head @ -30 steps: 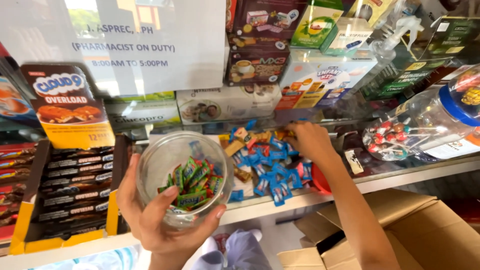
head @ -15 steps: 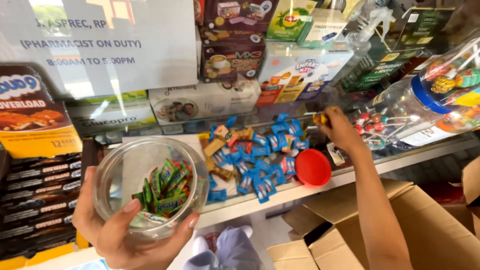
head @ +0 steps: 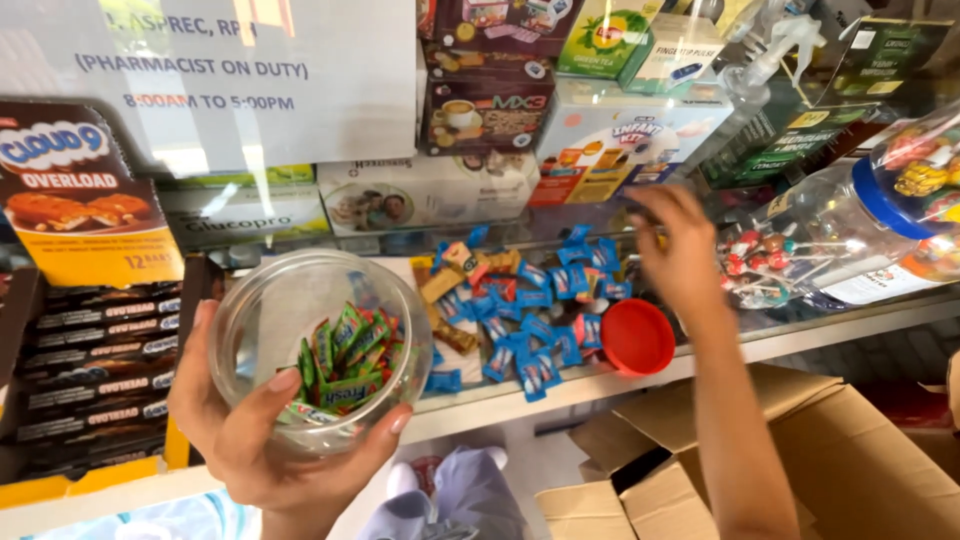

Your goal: Filling plastic jars with assorted candies and organizing them on shelves in a grocery store.

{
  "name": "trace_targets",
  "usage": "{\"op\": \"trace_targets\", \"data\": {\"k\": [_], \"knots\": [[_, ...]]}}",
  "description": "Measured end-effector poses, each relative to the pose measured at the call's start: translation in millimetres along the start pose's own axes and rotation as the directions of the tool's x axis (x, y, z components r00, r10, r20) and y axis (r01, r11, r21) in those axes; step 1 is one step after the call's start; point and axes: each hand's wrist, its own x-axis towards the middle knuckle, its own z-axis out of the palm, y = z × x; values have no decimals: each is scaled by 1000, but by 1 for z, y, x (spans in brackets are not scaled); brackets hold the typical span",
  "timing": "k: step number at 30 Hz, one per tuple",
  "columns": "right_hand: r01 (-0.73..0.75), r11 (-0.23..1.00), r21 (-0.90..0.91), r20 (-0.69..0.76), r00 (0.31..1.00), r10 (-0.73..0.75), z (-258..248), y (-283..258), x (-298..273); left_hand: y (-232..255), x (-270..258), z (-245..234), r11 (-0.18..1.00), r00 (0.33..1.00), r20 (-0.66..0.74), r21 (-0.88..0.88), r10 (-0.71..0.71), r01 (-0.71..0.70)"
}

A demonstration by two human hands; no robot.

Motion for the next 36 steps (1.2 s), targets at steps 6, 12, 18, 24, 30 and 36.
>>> {"op": "trace_targets", "data": {"k": [6,12,18,24,30,36], "knots": [[169,928,333,223,942,-252,79,-89,28,2,-2,-2,1000,1000,-9,-21,-4,4],[311,931,190,284,890,-355,115,-94,31,5,-3,-8,1000,999,-38,-20,-15,14],[103,936,338,372,898,-234,91,-110,45,7,-5,-14,999,998,-48,-18,-34,33],[214,877,429,380,838,-391,139,-123,48,7,-3,-10,998,999,-21,-49,-38,37],[282,938,203,443,827,-345,162,-136,40,5,-1,-6,998,1000,-18,-65,-14,13],[270,899,345,374,839,-396,151,-147,35,4,-5,-7,998,999,-19,-57,-34,33]]}}
